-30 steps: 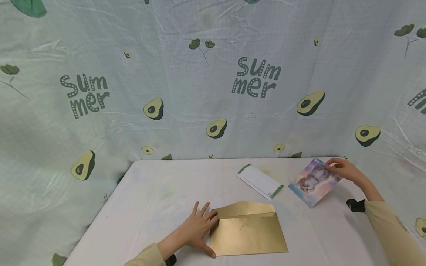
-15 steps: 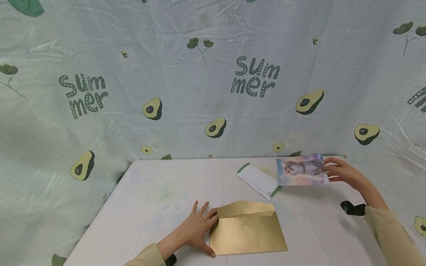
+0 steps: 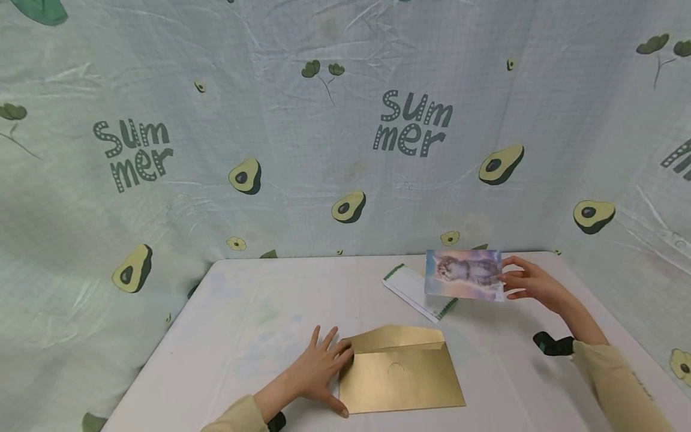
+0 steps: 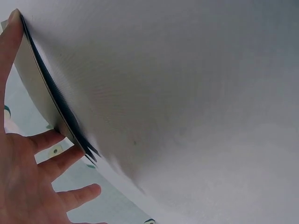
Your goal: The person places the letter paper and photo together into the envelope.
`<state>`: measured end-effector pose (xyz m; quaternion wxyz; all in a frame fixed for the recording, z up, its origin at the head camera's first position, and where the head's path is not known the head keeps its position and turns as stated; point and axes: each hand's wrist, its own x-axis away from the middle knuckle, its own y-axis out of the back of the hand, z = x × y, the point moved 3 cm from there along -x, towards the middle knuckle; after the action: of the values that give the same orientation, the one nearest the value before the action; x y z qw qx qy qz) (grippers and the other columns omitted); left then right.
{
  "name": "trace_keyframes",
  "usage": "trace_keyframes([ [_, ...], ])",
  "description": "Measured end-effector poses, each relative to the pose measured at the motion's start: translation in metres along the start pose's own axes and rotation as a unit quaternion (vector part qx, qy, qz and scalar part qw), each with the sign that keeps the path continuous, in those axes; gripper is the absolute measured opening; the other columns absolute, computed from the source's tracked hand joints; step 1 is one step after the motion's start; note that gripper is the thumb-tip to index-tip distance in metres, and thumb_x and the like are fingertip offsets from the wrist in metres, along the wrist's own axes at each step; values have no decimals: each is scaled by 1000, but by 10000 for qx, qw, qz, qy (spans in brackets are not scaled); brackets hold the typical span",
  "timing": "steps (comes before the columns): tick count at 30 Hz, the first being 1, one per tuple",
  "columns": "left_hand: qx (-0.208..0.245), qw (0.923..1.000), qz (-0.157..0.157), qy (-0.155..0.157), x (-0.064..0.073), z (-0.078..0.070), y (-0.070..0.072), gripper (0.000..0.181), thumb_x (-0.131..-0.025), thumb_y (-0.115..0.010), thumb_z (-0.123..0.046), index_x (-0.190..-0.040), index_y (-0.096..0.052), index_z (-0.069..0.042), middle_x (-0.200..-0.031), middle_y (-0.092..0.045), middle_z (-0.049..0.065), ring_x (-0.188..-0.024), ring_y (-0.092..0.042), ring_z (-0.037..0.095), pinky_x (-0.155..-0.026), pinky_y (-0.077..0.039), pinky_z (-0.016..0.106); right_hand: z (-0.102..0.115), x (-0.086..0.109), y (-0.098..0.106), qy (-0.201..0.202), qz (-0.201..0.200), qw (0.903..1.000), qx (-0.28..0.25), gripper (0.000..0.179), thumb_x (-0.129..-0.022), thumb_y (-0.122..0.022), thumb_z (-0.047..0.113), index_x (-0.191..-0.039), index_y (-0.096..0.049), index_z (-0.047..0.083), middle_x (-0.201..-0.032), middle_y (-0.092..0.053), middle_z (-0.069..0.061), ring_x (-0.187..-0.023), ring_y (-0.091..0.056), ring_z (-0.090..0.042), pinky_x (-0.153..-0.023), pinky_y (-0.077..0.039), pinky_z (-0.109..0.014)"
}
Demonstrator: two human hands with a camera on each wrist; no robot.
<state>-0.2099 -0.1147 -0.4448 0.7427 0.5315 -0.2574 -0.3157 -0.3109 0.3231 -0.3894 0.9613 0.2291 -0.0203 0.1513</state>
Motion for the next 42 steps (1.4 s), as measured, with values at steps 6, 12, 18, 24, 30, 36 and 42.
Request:
trace_keyframes([
  [6,-31,10000,-26,-31,0,1,-1,104,-56,-43,-86,-135,-36,-19,-135,-41,2,-128,-34,36,-95,-30,60,2,-8,-20,34,313,9995,39,34,-89,-54,26,-113,-38,8,-90,-59,3,-81,-59,-14,-70,-52,-32],
  [12,-7,10000,-49,-64,0,0,-2,104,-56,-43,-86,-135,-34,-19,-136,-41,3,-128,-33,36,-95,-30,61,4,-12,-37,148,556,9981,199,45,-89,-54,25,-119,-35,-1,-93,-61,-4,-79,-57,-16,-68,-52,-33],
  [18,-31,9999,-100,-100,-2,-1,-3,104,-56,-43,-86,-134,-36,-19,-135,-42,2,-127,-35,36,-94,-31,61,-1,-15,-48,193,654,9967,430,44,-89,-55,23,-121,-38,-1,-98,-61,-15,-78,-55,-17,-67,-52,-34],
  [24,-95,9999,-57,-58,-2,-1,0,104,-55,-44,-86,-134,-37,-18,-134,-42,3,-127,-35,37,-94,-31,61,-4,-22,-58,307,734,9958,464,41,-89,-54,24,-119,-42,-1,-94,-62,-12,-73,-57,-17,-63,-52,-33],
  [30,-42,9999,108,11,-2,-1,2,104,-55,-44,-86,-134,-36,-19,-135,-41,2,-128,-34,36,-96,-29,60,-5,-29,-66,450,721,9952,493,37,-90,-52,20,-119,-43,-2,-91,-61,-11,-70,-54,-15,-60,-52,-31],
  [36,-13,10000,66,25,-2,1,2,104,-55,-44,-86,-134,-37,-19,-135,-42,2,-128,-34,36,-95,-29,61,-5,-35,-71,494,616,9948,637,32,-90,-51,15,-117,-45,-1,-89,-62,-14,-70,-55,-15,-58,-51,-31],
  [42,99,9999,-7,-24,-2,0,0,104,-55,-45,-86,-134,-37,-19,-134,-42,3,-127,-34,37,-95,-29,61,-10,-37,-75,462,594,9945,728,29,-90,-50,12,-116,-47,0,-90,-61,-14,-70,-51,-15,-57,-50,-31],
])
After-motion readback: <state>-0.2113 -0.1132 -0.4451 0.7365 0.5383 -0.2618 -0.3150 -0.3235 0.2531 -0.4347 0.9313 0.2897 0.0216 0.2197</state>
